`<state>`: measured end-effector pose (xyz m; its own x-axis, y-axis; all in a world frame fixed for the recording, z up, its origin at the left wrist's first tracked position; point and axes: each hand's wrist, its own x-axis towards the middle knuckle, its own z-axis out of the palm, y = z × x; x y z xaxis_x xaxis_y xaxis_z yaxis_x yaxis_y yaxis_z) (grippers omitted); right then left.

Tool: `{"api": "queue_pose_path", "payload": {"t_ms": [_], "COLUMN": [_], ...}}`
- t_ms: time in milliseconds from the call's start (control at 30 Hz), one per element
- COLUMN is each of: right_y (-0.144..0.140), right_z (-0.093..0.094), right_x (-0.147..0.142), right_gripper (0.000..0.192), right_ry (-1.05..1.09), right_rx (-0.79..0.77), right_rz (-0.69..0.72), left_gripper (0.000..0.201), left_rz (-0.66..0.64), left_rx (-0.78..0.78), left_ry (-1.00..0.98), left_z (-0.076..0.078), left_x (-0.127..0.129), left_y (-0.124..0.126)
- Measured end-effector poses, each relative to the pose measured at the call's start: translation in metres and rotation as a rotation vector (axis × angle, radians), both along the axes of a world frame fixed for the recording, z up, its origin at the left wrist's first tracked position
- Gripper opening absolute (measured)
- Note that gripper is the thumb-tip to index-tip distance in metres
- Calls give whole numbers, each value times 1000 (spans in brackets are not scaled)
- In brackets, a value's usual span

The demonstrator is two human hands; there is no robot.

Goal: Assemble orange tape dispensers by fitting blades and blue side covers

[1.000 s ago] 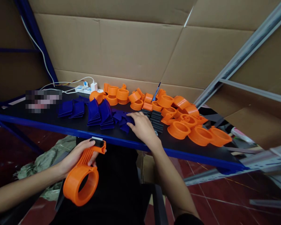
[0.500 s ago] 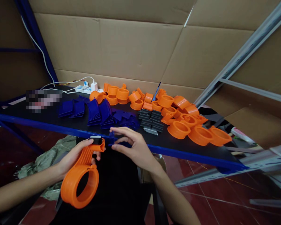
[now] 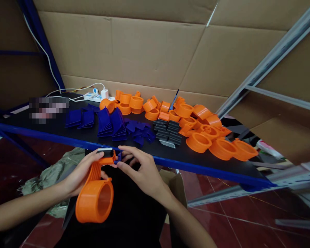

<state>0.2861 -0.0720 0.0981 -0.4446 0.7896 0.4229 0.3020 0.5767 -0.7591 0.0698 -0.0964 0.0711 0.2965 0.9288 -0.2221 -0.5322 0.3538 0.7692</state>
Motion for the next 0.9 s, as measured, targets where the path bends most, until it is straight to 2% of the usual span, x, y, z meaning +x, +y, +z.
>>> {"api": "queue_pose_path", "payload": {"t_ms": [200, 333, 500, 633, 767, 900], "right_y": [-1, -3, -4, -5, -7, -8], "right_z": [-2, -1, -5, -16, -29, -35], "right_x": [-15, -22, -26, -30, -32, -30], "right_gripper": [30, 27, 25, 24, 33, 32], "right_ry": [-26, 16, 37, -13, -102, -97], "right_rx": [-141, -175, -177, 9, 240, 294], "right_rz": [-97, -68, -105, -206, -262, -253], "left_gripper": [25, 24, 20, 16, 14, 15], "left_rz": [21, 26, -6, -26, -54, -105], "left_rx": [51, 3, -57, -91, -187, -166], "left_ry": [52, 32, -14, -69, -133, -133], "left_z": [-2, -2, 1, 3, 2, 1], "left_x": [6, 6, 5, 5, 4, 3], "left_y": [-4, -4, -5, -5, -5, -6]}}
